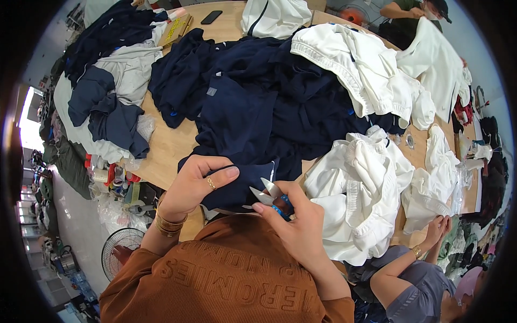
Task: The recorder is using thread snips to remove loose threads and loose fibers from blue and white garments at a factory sorting table.
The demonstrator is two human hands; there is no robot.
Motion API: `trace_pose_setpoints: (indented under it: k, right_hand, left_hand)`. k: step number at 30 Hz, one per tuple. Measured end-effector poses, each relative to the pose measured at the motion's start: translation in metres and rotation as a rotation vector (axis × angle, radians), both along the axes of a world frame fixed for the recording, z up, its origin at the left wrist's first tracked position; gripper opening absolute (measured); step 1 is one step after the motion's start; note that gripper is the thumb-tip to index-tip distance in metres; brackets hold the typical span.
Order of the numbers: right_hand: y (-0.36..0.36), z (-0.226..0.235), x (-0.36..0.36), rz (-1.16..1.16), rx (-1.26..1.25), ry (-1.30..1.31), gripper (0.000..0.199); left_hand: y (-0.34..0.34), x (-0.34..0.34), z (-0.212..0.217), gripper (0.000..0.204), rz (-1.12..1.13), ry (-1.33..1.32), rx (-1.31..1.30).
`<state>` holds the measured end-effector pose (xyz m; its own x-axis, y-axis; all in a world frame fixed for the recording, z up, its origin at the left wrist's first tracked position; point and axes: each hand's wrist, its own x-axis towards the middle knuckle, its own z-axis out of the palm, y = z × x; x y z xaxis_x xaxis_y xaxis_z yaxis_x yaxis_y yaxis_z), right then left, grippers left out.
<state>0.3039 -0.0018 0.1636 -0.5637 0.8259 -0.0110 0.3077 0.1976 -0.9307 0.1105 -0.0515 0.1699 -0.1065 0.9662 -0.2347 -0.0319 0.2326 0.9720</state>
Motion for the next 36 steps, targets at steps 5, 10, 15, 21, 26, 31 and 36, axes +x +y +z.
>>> trace_pose_setpoints:
  k: [5, 10, 15, 21, 26, 31, 36]
  right_hand:
    - [0.0003, 0.0001, -0.0016, 0.007, 0.109, -0.044, 0.023]
    - [0.0014, -0.0005, -0.0022, 0.002, 0.171, -0.036, 0.019]
    - [0.0018, -0.0026, -0.0029, -0.017, 0.156, -0.064, 0.017]
    - [0.0042, -0.0024, -0.0065, -0.012, 0.340, -0.080, 0.016]
    - [0.0055, -0.0041, -0.0075, -0.023, 0.363, -0.047, 0.016]
    - [0.0050, -0.0005, -0.0069, 0.007, 0.272, -0.097, 0.018]
    - [0.0064, 0.0009, -0.0075, 0.016, 0.283, -0.097, 0.017]
  left_hand:
    - [0.0016, -0.0004, 0.0020, 0.029, -0.013, 0.001, 0.008]
    - [0.0018, -0.0015, 0.0016, 0.028, -0.009, 0.052, 0.003]
    - [0.0014, -0.0008, 0.0002, 0.027, 0.013, -0.008, 0.000]
    - [0.0027, 0.0002, 0.0037, 0.026, 0.005, 0.022, 0.008]
    - [0.0032, -0.0008, 0.0015, 0.026, -0.001, 0.036, -0.015]
    - [0.0034, 0.0002, 0.0018, 0.025, 0.010, 0.031, -0.004]
    - [0.0048, 0.0010, 0.0031, 0.025, 0.008, 0.053, -0.006]
